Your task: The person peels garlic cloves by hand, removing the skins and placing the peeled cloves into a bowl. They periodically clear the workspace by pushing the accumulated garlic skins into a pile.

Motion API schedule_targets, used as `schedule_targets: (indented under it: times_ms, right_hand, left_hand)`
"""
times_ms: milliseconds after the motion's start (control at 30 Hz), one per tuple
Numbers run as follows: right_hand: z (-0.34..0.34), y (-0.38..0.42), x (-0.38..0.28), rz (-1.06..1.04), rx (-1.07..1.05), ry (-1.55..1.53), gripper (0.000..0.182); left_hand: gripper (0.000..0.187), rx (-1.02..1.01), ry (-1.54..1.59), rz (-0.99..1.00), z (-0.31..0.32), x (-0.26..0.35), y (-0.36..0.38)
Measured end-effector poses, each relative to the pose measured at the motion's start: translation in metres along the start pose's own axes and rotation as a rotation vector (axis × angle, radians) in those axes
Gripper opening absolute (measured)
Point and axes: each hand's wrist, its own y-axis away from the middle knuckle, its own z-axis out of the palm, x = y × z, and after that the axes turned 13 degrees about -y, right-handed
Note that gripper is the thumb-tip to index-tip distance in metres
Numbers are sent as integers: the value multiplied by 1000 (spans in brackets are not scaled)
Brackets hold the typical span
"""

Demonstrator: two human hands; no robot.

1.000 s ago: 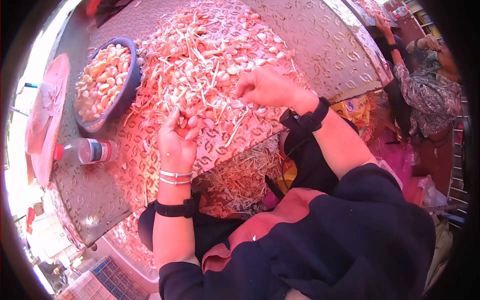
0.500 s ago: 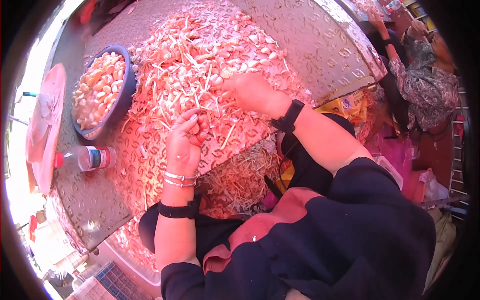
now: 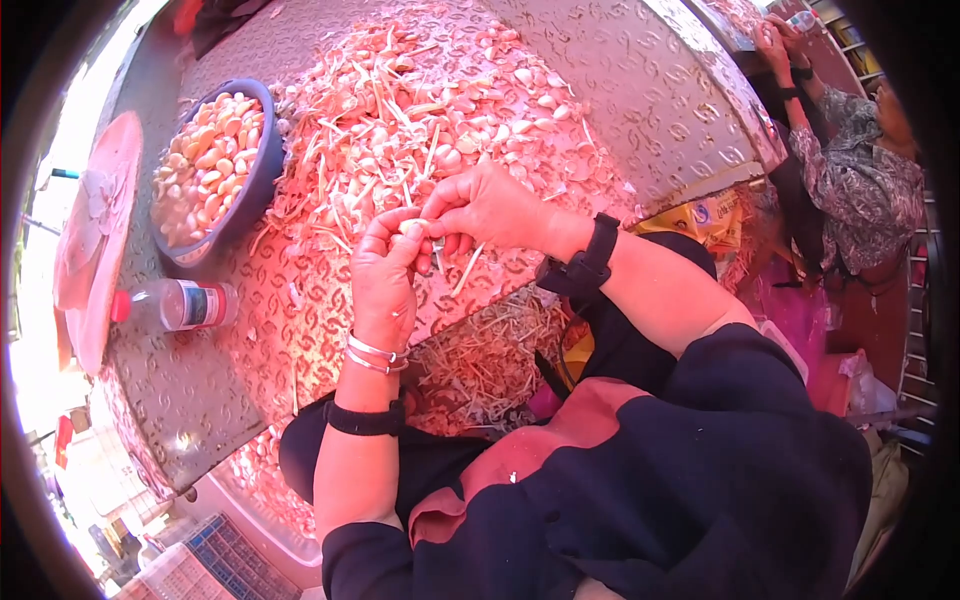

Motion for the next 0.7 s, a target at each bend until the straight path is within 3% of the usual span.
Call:
schedule_targets:
  times_ms: [167,300,367,500,600,667,700]
  right_hand:
    - [-11,1,-11,80,-118,-201,11]
    - [-15,3,-9,10,-143,-100,12]
    - [-21,5,-15,14,-53,-26,10]
    - [-37,16,-18,23,-206,14,10]
    - [-20,40,-9,43,-571,244,24]
    - [-23,40,-4,38,-479,709,14]
    - [-27,42,-5,-23,-306,852,10]
  left_hand:
    - [17,-95,157,-75,-3,11,1]
    - [17,-147,123,-104,-6,18,3]
    - [16,-188,155,-103,-12,17,0]
    - [14,-38,188,-66,-14,21,-3]
    - [13,44,222,-28,-25,23,-6]
    - [9,95,210,-80,-29,24,-7]
    - [9,106,211,-82,-30,24,-7]
